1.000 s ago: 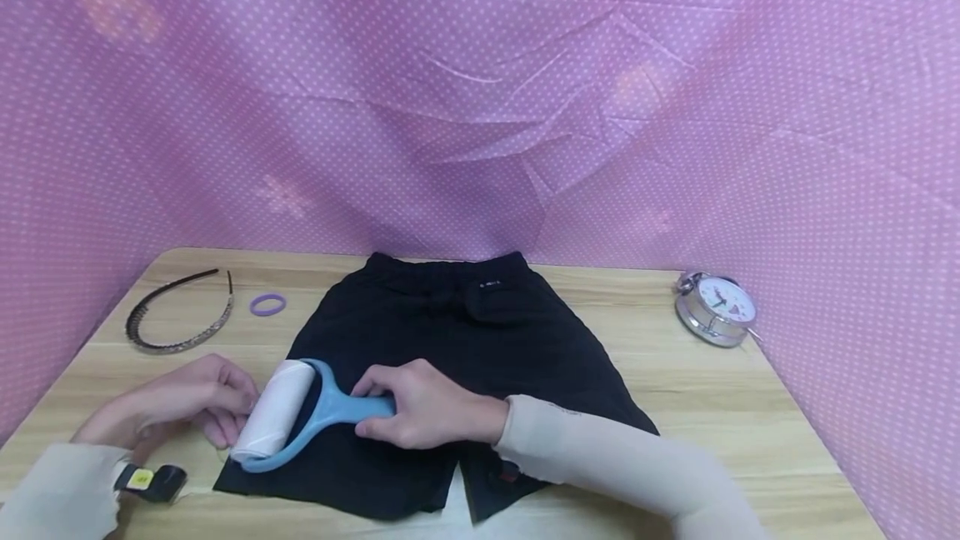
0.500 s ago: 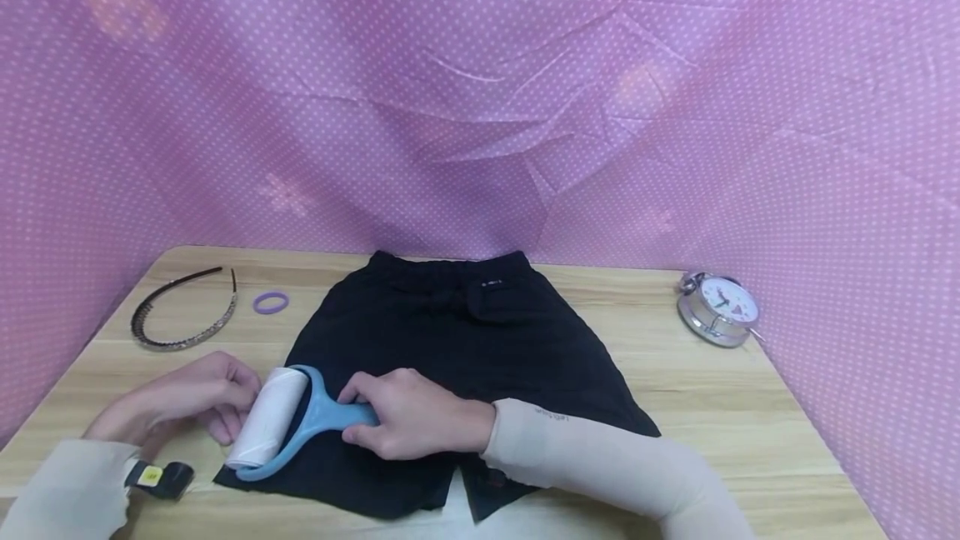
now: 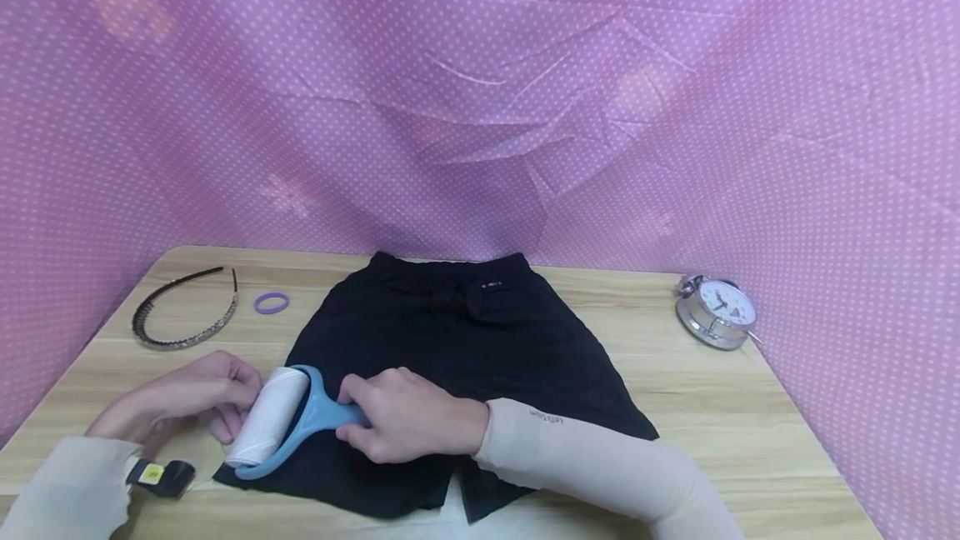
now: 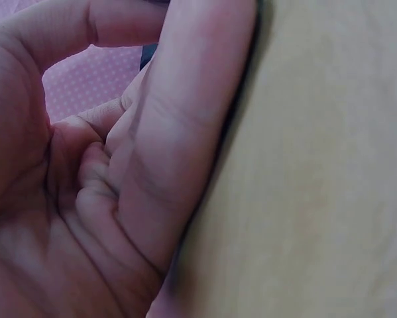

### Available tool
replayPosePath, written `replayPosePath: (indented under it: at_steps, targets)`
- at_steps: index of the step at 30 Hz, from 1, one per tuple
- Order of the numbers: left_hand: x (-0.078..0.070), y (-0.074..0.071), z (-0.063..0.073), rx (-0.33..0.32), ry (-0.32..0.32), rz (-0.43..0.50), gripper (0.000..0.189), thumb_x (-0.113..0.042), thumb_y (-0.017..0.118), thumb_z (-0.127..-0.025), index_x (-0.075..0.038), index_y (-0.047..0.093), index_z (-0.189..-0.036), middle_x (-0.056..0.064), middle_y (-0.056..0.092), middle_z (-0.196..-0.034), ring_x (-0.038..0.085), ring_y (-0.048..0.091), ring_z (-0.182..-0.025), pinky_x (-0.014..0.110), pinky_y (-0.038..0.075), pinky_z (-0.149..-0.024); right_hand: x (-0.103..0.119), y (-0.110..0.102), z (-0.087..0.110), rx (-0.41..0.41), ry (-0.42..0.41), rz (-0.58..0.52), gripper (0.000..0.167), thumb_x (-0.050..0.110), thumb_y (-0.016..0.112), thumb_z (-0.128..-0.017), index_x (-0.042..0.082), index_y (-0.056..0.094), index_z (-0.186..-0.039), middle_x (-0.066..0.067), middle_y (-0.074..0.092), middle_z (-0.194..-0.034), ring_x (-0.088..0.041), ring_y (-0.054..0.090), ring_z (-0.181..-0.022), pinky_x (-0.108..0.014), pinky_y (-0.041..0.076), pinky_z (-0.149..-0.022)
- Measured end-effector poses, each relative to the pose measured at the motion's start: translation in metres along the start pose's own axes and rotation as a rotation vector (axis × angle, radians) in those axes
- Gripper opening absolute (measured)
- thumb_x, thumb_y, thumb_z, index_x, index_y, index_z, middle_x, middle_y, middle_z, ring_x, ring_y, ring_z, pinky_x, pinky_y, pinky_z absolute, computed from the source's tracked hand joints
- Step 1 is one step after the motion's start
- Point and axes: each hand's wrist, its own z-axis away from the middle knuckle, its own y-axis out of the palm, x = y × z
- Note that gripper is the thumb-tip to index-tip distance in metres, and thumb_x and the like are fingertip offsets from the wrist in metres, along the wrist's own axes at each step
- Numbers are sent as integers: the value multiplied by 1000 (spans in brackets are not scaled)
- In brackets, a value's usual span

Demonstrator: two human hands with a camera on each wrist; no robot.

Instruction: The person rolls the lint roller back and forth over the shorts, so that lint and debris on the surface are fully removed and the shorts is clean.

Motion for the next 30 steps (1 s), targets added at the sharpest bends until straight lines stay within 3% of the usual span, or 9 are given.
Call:
replayPosePath:
  at_steps: [8,16,30]
  targets:
    - [-2,-1,0,-15,-7,-3,13,-5,53,-86,1,65,-88,2,66,-68,11,67,-60,32,62,-56,-3,3,3,26,74,-56,25,37,68,-94,16,67,-108,17,53,-70,9,46,-52,-4,37,-49]
    - [0,-1,1,-4,-2,2,13,-7,56,-90,3,65,-90,3,67,-70,12,68,-60,35,63,-57,-14,9,11,-37,88,-173,22,33,73,-89,17,70,-103,16,49,-62,11,37,-45,-7,34,-42]
    - [2,-2,1,-12,7,4,20,-6,54,-89,9,65,-96,3,67,-73,11,68,-62,33,62,-57,-20,6,20,-66,57,-151,20,33,74,-88,18,69,-100,17,48,-62,11,35,-47,-6,31,-43]
